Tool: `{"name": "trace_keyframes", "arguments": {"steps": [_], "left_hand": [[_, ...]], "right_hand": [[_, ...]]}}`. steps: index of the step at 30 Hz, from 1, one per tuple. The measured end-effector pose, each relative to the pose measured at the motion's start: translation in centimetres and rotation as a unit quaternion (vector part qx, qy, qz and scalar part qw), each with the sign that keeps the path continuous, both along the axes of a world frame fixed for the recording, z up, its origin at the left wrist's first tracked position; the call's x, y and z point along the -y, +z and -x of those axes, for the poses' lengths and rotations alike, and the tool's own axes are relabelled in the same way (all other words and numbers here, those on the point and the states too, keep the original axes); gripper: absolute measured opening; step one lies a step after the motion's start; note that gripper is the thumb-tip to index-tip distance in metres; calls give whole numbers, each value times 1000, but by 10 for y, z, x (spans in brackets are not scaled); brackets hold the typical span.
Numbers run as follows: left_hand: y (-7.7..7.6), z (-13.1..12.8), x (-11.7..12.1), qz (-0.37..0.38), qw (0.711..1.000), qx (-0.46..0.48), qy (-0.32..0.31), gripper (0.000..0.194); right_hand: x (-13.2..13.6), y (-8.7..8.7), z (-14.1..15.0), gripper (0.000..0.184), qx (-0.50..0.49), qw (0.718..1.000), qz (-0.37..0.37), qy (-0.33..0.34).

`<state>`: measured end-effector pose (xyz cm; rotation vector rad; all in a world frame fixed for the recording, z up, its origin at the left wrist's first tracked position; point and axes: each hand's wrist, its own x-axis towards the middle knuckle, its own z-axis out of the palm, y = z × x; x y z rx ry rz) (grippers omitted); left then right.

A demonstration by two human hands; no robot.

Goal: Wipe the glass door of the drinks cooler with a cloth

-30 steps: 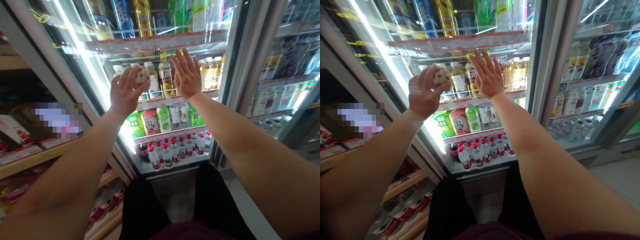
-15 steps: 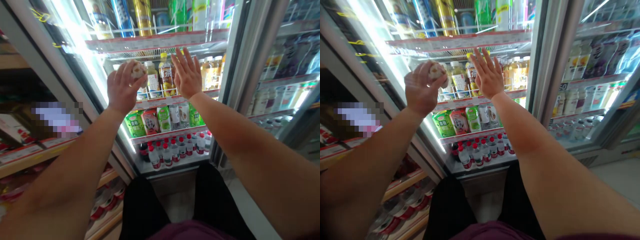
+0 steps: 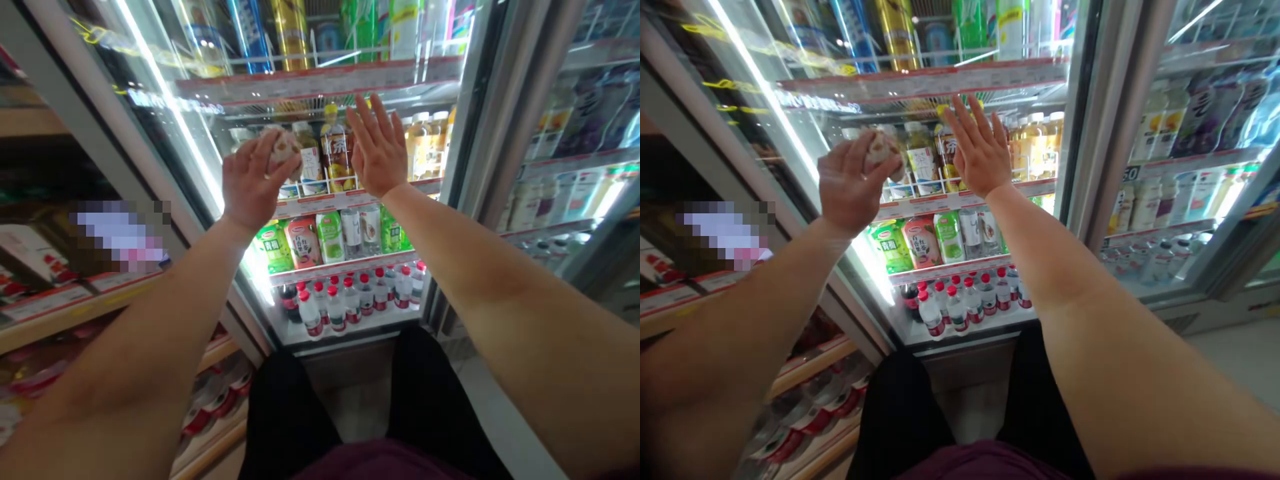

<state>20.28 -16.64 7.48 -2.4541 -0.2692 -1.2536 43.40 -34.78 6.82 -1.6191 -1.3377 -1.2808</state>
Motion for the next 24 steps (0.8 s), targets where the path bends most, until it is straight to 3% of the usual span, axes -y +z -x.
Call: {"name": "trace_keyframes", "arguments": {"steps": [5,9,11,16,21,24], "left_hand": [[-1,2,9,-10,1000,-16,-6,52],[14,2,18,12,997,28,66,54],[13,1,21,26,996,32,84,59],[1,1,18,25,999,-19,39,63],[7,2,7,-1,1000,-10,16,66],[2,1,7,-8,1000,-10,19,68]], "right_hand": [[-1,0,-1,65,-1,1000,-1,4],[-2,-2,-4,65,22,1000,-9,-19],[-2,-2,-4,65,21,1000,-7,-14],[-1,-1,-3,65,11,1000,-1,-3],[-1,0,-2,64,8,1000,-3,-14],[-1,0,-1,64,4,1000,3,-9]]}}
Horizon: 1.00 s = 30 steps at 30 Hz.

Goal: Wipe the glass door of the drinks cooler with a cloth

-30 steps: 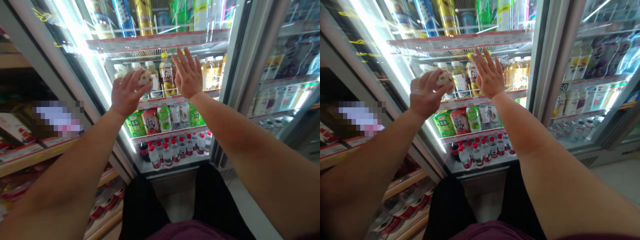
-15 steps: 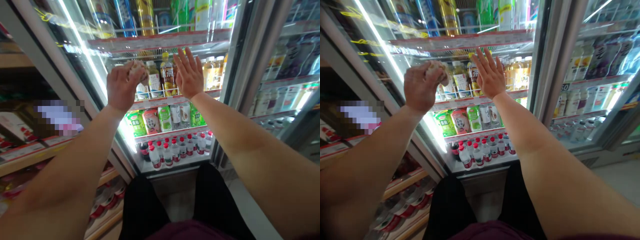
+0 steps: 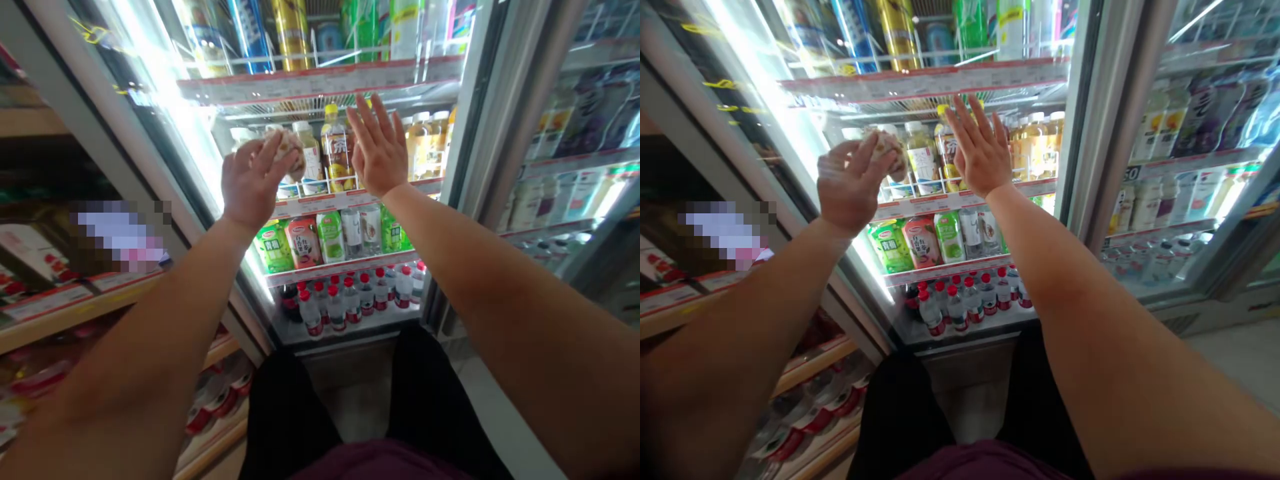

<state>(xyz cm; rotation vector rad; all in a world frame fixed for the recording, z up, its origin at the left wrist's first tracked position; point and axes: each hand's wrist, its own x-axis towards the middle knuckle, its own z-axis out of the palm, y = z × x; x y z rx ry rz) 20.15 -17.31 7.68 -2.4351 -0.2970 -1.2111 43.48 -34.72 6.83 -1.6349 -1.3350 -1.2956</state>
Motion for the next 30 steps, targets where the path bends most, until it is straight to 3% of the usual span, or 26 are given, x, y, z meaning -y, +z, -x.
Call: {"name": "trace_keyframes", "arguments": {"steps": [4,10,15,18,21,24,30], "left_hand": [[-10,0,2,-21,999,-17,-21,71],[1,-4,1,-8,1000,8,0,62],[-14,-6,9,-46,998,41,-26,47],[-16,-5,14,-15,999,13,-38,46],[-7,-6,18,21,1000,1,-3,52],[-4,-9,21,11,999,28,29,53],[-18,-13,10,-83,994,15,-76,43]], "right_hand": [[2,1,2,64,-13,1000,3,18],[3,1,3,64,-20,1000,3,22],[1,1,2,64,-15,1000,2,17],[1,1,1,64,-7,1000,0,16],[0,0,-1,64,13,1000,-7,1],[-1,-1,-2,63,28,999,-16,-8],[0,-1,-2,63,14,1000,-7,0]]}}
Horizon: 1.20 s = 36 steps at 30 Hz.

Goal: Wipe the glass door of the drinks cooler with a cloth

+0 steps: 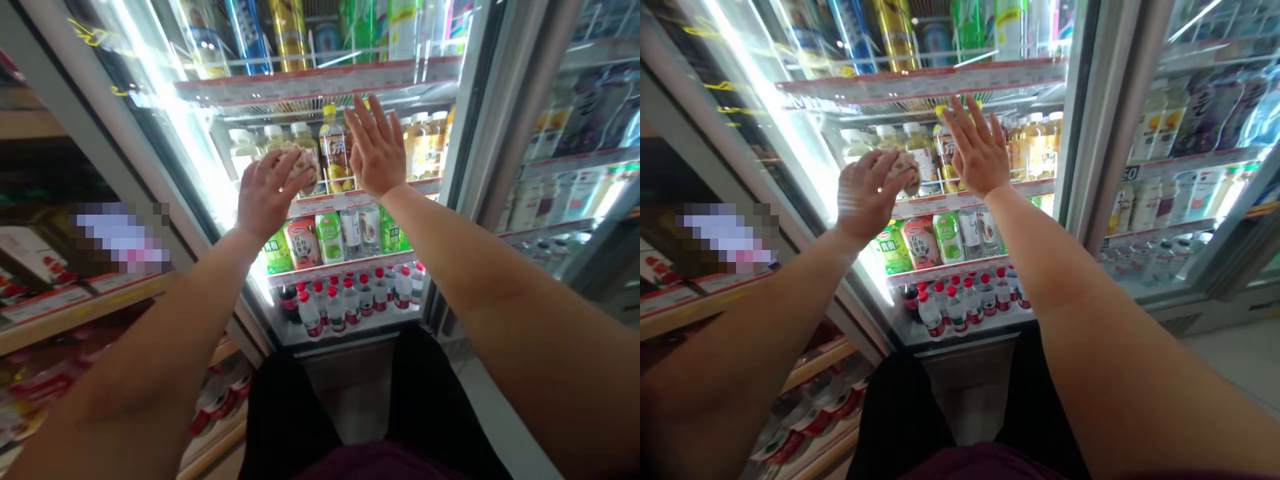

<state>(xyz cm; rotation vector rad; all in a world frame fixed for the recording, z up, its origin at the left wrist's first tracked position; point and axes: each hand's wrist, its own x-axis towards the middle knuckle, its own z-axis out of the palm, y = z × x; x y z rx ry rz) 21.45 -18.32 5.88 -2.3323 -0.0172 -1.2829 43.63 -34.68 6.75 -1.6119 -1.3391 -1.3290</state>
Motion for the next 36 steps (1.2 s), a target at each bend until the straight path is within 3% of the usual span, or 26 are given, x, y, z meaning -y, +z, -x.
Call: {"name": "trace_keyframes", "arguments": {"steps": [7,10,13,18,25,29,36], "left_hand": [[3,-8,-7,-72,991,109,28,36],[-4,-8,1,-76,996,35,5,38],[-2,-7,5,-71,997,-21,-2,37],[5,-8,6,-119,990,62,35,36],[-2,-7,5,-97,995,-23,19,37],[4,-8,3,-74,997,0,3,39],[-2,-12,8,-71,997,-15,13,40]], "right_hand": [[0,0,0,64,1,1000,-4,3],[0,-1,0,64,9,1000,-9,-4],[1,-1,0,63,17,1000,-6,-14],[0,0,0,65,7,1000,-3,-2],[-2,0,-2,64,21,1000,-10,-5],[-2,0,-3,65,18,1000,-11,3],[-1,-1,-1,64,14,1000,-6,-6]]}}
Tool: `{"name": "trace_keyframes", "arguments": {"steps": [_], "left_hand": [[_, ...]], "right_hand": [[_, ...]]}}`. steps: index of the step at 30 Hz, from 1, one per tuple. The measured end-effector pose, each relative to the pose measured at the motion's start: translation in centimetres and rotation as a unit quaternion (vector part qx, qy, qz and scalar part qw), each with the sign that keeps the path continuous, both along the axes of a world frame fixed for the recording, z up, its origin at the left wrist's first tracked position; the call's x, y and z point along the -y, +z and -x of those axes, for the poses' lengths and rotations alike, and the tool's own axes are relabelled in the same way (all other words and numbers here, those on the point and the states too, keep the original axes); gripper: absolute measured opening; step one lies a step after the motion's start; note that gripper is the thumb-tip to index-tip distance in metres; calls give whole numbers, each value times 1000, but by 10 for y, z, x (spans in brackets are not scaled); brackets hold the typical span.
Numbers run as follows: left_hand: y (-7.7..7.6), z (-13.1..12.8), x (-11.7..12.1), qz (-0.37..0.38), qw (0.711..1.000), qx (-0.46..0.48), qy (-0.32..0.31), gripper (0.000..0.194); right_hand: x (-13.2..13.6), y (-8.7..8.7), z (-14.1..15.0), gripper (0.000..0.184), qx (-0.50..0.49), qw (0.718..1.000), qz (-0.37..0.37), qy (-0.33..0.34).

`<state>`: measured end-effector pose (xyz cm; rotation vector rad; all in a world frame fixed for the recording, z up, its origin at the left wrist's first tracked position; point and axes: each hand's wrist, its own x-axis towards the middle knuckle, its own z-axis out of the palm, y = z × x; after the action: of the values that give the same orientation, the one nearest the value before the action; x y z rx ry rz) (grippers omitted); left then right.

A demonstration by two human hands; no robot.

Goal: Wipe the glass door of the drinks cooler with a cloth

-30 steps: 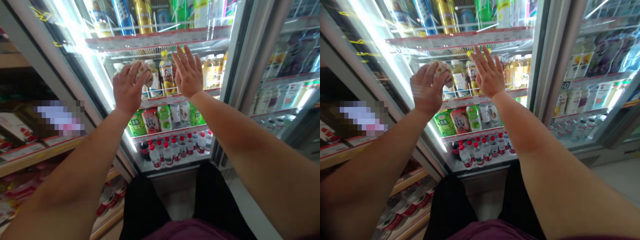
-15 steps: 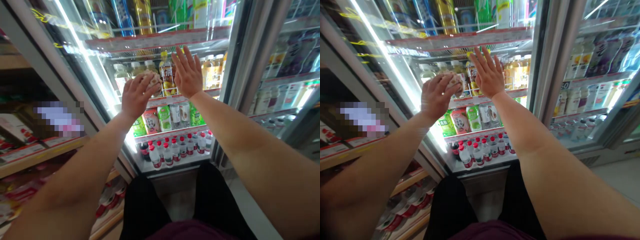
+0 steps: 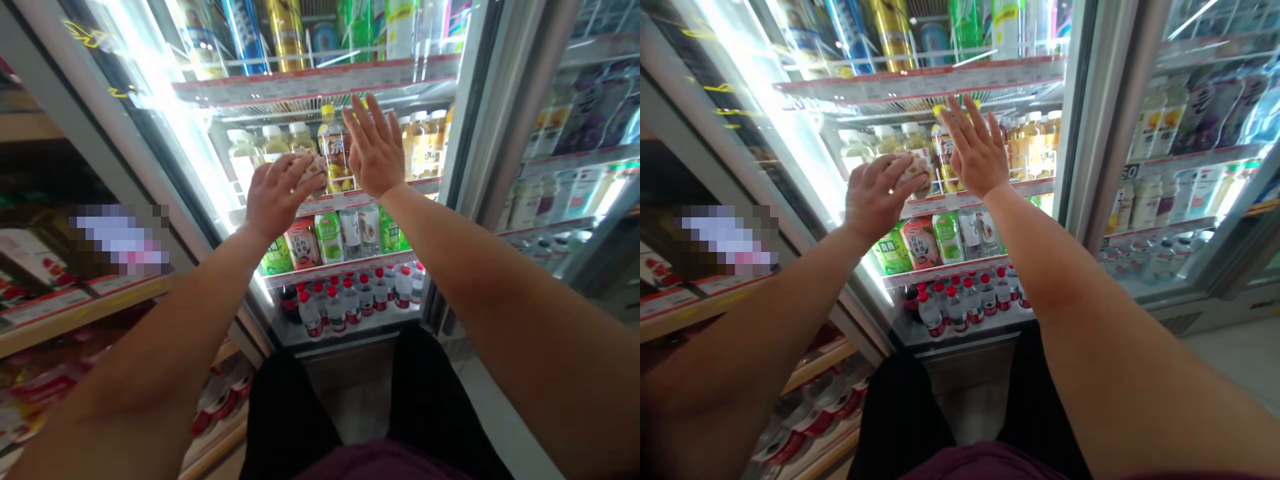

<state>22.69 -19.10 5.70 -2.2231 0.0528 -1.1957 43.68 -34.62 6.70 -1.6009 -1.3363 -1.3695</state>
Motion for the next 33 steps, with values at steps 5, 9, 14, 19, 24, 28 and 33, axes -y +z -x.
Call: {"name": "trace_keyframes", "arguments": {"steps": [5,9,14,19,24,28,33], "left_hand": [[7,-1,-1,26,999,6,43,48],[-2,-1,2,4,999,3,36,48],[-6,-1,7,-31,999,-19,15,42],[12,0,2,35,998,11,48,41],[1,-1,7,49,997,5,52,44],[-11,-5,14,21,998,-51,8,40],[-9,-6,16,-5,999,-45,-4,38]], "right_hand": [[4,1,5,65,-35,999,14,21],[3,1,4,66,-16,1000,8,5],[2,1,3,65,-22,1000,8,12],[2,0,1,65,-13,1000,4,13],[-1,-1,-1,65,8,1000,-6,-11],[0,0,0,64,3,1000,-9,-5],[1,0,2,64,-15,1000,3,0]]}}
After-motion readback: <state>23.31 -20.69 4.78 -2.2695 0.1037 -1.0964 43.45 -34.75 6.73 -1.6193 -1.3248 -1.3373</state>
